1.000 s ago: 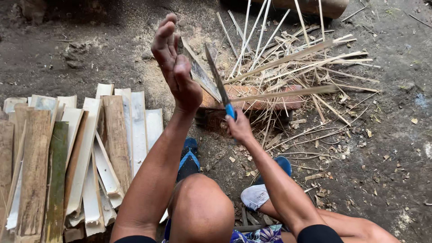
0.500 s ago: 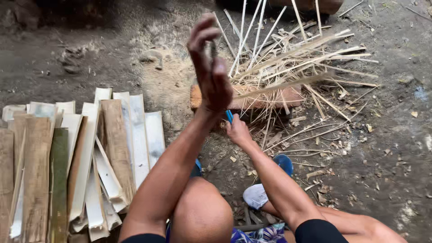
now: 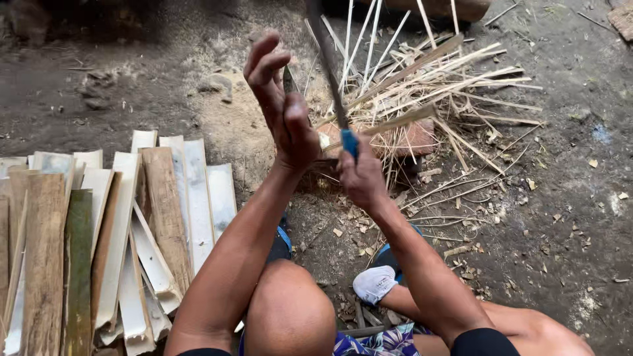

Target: The person sits on the ground and uses a long knife to split bamboo strips into thinner pieces. They repeatedly pick up a strip, split it lengthwise, and place the resulting pieces into a pile to the left.

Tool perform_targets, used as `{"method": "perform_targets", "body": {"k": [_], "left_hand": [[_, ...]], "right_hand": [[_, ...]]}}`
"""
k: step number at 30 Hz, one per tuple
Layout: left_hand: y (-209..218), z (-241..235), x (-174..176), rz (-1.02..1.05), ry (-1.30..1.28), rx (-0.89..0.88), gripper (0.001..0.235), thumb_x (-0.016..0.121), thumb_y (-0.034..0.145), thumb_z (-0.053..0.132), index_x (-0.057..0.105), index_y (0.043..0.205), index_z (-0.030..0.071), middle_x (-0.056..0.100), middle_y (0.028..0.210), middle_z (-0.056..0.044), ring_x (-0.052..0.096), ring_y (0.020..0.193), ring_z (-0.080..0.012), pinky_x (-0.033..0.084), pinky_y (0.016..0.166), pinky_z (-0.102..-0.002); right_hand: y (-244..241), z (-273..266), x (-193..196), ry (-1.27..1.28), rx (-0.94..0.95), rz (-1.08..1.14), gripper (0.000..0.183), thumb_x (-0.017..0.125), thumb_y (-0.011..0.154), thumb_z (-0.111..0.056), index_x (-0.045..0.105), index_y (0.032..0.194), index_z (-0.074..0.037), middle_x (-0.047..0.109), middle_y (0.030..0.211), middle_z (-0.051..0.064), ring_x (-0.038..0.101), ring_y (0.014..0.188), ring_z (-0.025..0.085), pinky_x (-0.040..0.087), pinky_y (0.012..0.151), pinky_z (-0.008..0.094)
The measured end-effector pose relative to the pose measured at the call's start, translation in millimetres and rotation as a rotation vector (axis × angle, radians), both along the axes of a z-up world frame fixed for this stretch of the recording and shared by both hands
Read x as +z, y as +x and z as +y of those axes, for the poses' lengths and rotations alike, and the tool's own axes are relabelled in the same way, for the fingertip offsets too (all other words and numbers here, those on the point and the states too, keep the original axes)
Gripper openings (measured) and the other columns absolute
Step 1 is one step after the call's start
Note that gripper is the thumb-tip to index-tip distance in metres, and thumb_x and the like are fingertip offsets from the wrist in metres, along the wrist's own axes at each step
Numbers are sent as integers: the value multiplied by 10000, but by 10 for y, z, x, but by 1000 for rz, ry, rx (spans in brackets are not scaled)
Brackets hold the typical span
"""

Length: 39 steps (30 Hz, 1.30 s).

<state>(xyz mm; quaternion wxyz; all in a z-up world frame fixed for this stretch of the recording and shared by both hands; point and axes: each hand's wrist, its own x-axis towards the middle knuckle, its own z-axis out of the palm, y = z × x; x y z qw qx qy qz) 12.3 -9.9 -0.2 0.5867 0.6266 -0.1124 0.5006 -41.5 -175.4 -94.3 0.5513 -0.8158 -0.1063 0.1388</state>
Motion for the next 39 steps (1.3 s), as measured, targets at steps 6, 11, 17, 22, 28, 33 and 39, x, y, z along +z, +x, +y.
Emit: {"method": "perform_targets", "body": {"k": [6, 11, 17, 22, 28, 33, 39], "left_hand": [[12, -2, -4, -19, 38, -8, 565, 422, 907, 55, 437, 1459, 173, 421, 1510, -29, 362, 1468, -139, 313, 1295, -357], [-78, -132, 69, 39, 135, -46, 479, 420, 878, 75, 447, 1347, 168, 428, 1499, -50, 360, 1467, -154, 305, 1290, -366], [-65, -169, 99, 21, 115, 2, 441, 428, 896, 98, 437, 1332, 162, 428, 1473, -47, 369, 1470, -165, 316, 1276, -366], [-75, -69, 49, 57, 117, -40, 476, 419, 940, 126, 431, 1415, 156, 400, 1520, -45, 366, 1482, -158, 363, 1242, -349], [-43, 240, -34, -15, 4, -77, 362, 424, 1073, 271, 480, 1411, 153, 440, 1510, -47, 422, 1432, -174, 358, 1251, -376], [-266, 687, -30, 112, -226, -140, 371, 410, 1151, 354, 469, 1431, 118, 499, 1466, -103, 495, 1392, -223, 462, 1260, -430], [-623, 706, 28, 86, -219, -176, 209, 610, 1125, 217, 632, 1306, 116, 718, 1276, -85, 688, 1157, -170, 612, 1059, -326]], "right_hand": [[-105, 129, -367, 368, -287, -837, 211, 522, 1109, -211, 475, 1252, -63, 649, 959, 182, 636, 789, 246, 557, 703, 399], [-83, 260, -1036, -616, -33, -35, 325, 606, 1075, -343, 571, 1178, -36, 684, 833, 195, 672, 702, 369, 514, 648, 473], [-19, -34, -368, -95, -94, -16, 290, 477, 1080, -343, 505, 1146, -61, 593, 677, 79, 588, 541, 159, 505, 465, 316], [-11, 104, -553, -81, -125, -7, 283, 460, 1061, -350, 510, 1086, -72, 601, 696, 62, 586, 536, 157, 517, 448, 325], [-88, -106, -1568, -472, -133, 185, 360, 576, 1006, -405, 591, 1053, -48, 693, 827, 224, 682, 754, 390, 531, 691, 525], [-427, -534, -1747, -455, -108, 122, 360, 592, 934, -339, 588, 1194, -90, 685, 875, 292, 669, 866, 504, 510, 790, 587], [-757, -504, -1196, -591, -43, 139, 368, 586, 1017, -345, 510, 1228, -54, 704, 884, 280, 667, 867, 493, 485, 798, 597]]}}
